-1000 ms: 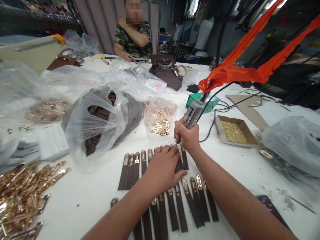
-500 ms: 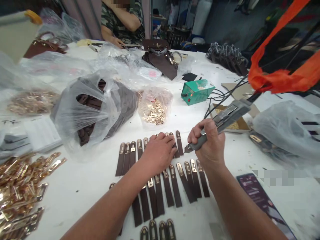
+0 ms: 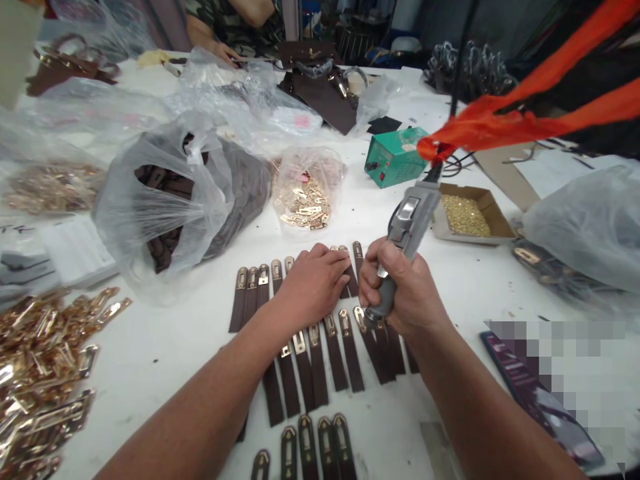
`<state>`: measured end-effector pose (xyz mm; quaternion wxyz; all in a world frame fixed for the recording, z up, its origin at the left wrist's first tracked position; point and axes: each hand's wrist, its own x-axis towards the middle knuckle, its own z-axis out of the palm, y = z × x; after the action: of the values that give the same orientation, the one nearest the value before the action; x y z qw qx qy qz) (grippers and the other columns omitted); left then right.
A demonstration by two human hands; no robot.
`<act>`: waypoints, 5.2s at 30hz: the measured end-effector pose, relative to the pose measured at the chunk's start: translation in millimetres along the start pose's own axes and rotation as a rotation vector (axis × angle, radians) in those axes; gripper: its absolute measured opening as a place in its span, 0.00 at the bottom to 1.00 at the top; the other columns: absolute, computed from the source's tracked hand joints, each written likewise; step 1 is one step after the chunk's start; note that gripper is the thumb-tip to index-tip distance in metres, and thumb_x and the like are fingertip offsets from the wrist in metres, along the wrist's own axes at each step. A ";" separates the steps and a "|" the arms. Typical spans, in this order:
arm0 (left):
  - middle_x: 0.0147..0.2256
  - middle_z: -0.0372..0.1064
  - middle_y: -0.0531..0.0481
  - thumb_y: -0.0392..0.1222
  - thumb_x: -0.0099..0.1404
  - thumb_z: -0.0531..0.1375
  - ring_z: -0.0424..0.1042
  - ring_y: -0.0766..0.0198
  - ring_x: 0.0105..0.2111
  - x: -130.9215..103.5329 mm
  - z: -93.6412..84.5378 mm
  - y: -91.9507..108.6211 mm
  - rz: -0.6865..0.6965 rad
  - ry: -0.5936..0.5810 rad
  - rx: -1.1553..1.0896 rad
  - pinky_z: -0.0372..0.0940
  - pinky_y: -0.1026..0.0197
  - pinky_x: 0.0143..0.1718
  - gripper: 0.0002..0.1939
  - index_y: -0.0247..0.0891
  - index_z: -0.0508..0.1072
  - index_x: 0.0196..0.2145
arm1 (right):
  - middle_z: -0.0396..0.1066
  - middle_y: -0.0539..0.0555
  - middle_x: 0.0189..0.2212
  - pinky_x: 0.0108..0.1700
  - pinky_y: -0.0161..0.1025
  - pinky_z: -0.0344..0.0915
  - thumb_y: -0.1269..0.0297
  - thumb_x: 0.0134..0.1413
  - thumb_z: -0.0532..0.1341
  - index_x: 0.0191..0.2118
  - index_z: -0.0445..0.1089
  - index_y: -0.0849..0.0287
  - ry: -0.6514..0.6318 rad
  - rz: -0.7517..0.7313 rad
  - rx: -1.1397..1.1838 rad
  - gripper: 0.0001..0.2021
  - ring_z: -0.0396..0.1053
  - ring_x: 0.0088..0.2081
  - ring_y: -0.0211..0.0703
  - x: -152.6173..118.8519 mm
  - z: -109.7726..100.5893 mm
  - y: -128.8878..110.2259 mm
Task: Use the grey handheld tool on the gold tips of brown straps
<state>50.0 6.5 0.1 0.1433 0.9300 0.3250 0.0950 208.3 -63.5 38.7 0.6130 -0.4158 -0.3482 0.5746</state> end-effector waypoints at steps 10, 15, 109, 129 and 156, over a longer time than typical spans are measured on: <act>0.43 0.76 0.44 0.40 0.70 0.64 0.69 0.49 0.47 1.8 1.4 -0.6 -0.007 0.026 -0.063 0.64 0.52 0.43 0.05 0.38 0.79 0.40 | 0.65 0.48 0.16 0.22 0.33 0.65 0.38 0.59 0.70 0.25 0.66 0.58 -0.252 0.277 -0.256 0.28 0.65 0.18 0.36 -1.8 -3.0 14.8; 0.43 0.76 0.47 0.38 0.73 0.59 0.69 0.55 0.46 0.7 -0.8 1.6 -0.041 0.078 -0.153 0.63 0.59 0.40 0.10 0.33 0.78 0.46 | 0.68 0.49 0.17 0.26 0.32 0.65 0.40 0.63 0.67 0.24 0.67 0.59 -0.361 0.282 -0.326 0.28 0.66 0.20 0.36 -2.0 -7.2 19.3; 0.65 0.71 0.43 0.61 0.68 0.69 0.65 0.43 0.64 -3.3 0.6 8.9 0.162 0.114 -0.041 0.60 0.37 0.62 0.32 0.39 0.75 0.61 | 0.62 0.42 0.21 0.23 0.35 0.69 0.41 0.48 0.77 0.33 0.65 0.57 0.506 -0.400 0.179 0.28 0.61 0.18 0.33 25.0 -21.7 -34.1; 0.68 0.66 0.37 0.63 0.71 0.63 0.65 0.41 0.65 27.1 -17.2 21.0 0.098 -0.122 0.123 0.62 0.36 0.63 0.35 0.31 0.73 0.62 | 0.68 0.48 0.18 0.17 0.33 0.62 0.38 0.51 0.75 0.30 0.69 0.58 0.425 -0.448 -0.111 0.27 0.67 0.18 0.38 116.2 -15.3 -30.9; 0.73 0.58 0.35 0.61 0.73 0.61 0.55 0.41 0.74 23.5 -1.4 17.7 0.026 -0.145 0.021 0.52 0.38 0.76 0.40 0.26 0.67 0.70 | 0.72 0.52 0.18 0.18 0.34 0.64 0.35 0.46 0.75 0.35 0.74 0.62 0.330 -0.286 -0.382 0.31 0.70 0.19 0.41 124.9 -9.5 -9.4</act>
<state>77.9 8.4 9.2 0.1556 0.9399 0.3028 0.0257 233.0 59.7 36.9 0.6466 -0.5583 -0.4007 0.3310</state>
